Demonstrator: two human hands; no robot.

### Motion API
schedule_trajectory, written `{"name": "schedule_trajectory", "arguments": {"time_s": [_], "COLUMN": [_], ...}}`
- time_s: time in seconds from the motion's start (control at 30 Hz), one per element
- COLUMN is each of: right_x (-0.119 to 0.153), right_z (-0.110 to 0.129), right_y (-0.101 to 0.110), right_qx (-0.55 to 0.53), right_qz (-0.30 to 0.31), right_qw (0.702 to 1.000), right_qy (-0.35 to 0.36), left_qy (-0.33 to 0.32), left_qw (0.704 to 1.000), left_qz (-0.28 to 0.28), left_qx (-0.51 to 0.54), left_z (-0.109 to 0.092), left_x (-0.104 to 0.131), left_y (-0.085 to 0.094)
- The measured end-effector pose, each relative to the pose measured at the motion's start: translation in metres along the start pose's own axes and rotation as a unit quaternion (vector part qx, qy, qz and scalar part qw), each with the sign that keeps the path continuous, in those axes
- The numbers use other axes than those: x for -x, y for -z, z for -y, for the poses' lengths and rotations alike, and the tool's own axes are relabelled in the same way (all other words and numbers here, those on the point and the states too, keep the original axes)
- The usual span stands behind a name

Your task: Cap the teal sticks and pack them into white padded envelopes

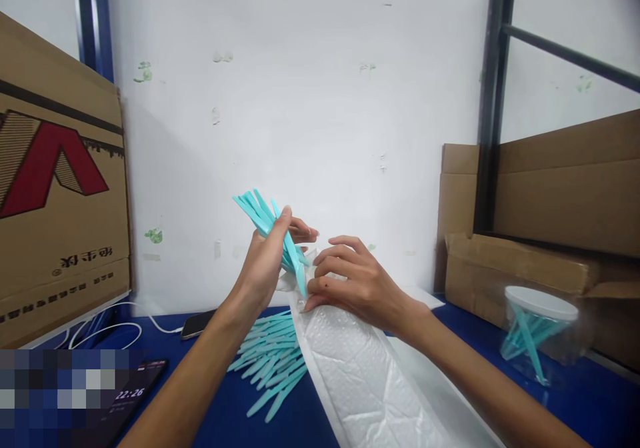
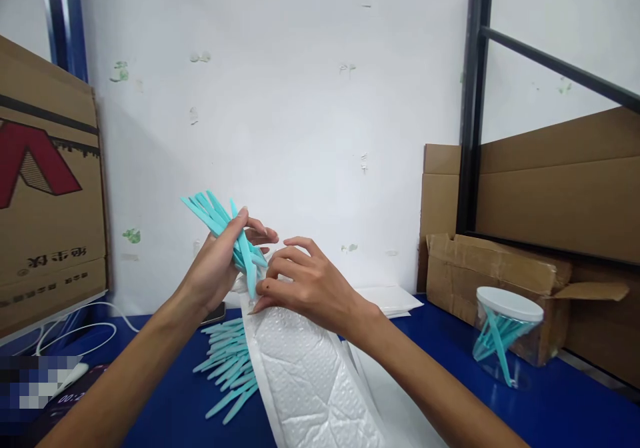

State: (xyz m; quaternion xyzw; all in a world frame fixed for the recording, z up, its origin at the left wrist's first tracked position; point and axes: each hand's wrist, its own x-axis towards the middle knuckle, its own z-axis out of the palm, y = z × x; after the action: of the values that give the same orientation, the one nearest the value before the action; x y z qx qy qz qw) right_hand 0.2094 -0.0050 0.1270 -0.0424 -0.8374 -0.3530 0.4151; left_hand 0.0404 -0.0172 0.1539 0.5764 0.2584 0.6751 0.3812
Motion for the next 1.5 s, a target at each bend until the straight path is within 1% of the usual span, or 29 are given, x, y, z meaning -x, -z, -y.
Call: {"name": "schedule_trajectory", "arguments": {"time_s": [0.1,0.27,0.4,0.47,0.57,0.6,0.73,0.83,0.9,1.0,1.1,1.2,1.33,1.5], "right_x": [-0.002,-0.002,0.002,0.004,0.006,0.007,0.009,0.01,0.01,0.011,0.011,0.012,0.013,0.013], "right_z": [0.005,0.006,0.001,-0.002,-0.004,-0.004,-0.005,-0.005,-0.005,-0.005,-0.004,-0.003,-0.004,-0.003], "right_y": [0.002,0.001,-0.002,-0.004,-0.006,-0.007,-0.01,-0.011,-0.012,-0.013,-0.015,-0.017,-0.018,-0.019], "right_qx": [0.012,0.023,0.015,0.011,0.018,0.021,0.029,0.04,0.046,0.056,0.065,0.069,0.065,0.076], "right_qz": [0.003,0.0,-0.005,-0.011,-0.014,-0.012,-0.007,-0.004,-0.007,-0.022,-0.03,-0.033,-0.046,-0.057], "right_qw": [1.0,1.0,1.0,1.0,1.0,1.0,1.0,0.999,0.999,0.998,0.997,0.997,0.997,0.995], "right_qy": [0.01,0.014,-0.001,-0.007,-0.007,-0.005,0.0,0.0,-0.001,-0.007,0.005,0.023,0.023,0.023], "left_qy": [0.006,-0.006,0.023,0.029,0.01,0.008,0.028,0.034,0.033,0.041,0.049,0.047,0.034,0.036], "left_qw": [1.0,1.0,0.999,0.999,0.998,0.997,1.0,0.999,0.999,0.999,0.998,0.999,0.999,0.999], "left_qz": [-0.003,0.02,0.032,0.022,-0.004,-0.008,0.0,-0.01,-0.014,-0.014,-0.012,-0.005,-0.002,-0.021], "left_qx": [0.01,0.017,0.017,-0.008,-0.069,-0.073,-0.001,0.024,0.024,-0.003,-0.025,-0.019,0.0,0.012], "left_z": [-0.003,-0.004,-0.004,-0.005,-0.005,-0.004,-0.002,0.0,0.002,0.003,0.003,0.002,0.0,-0.005], "left_x": [-0.001,0.001,0.005,0.006,0.008,0.008,0.005,0.003,0.001,0.0,-0.001,-0.001,0.001,0.005], "left_y": [0.003,0.002,-0.003,-0.006,-0.008,-0.008,-0.005,-0.001,0.003,0.008,0.011,0.011,0.007,-0.001]}}
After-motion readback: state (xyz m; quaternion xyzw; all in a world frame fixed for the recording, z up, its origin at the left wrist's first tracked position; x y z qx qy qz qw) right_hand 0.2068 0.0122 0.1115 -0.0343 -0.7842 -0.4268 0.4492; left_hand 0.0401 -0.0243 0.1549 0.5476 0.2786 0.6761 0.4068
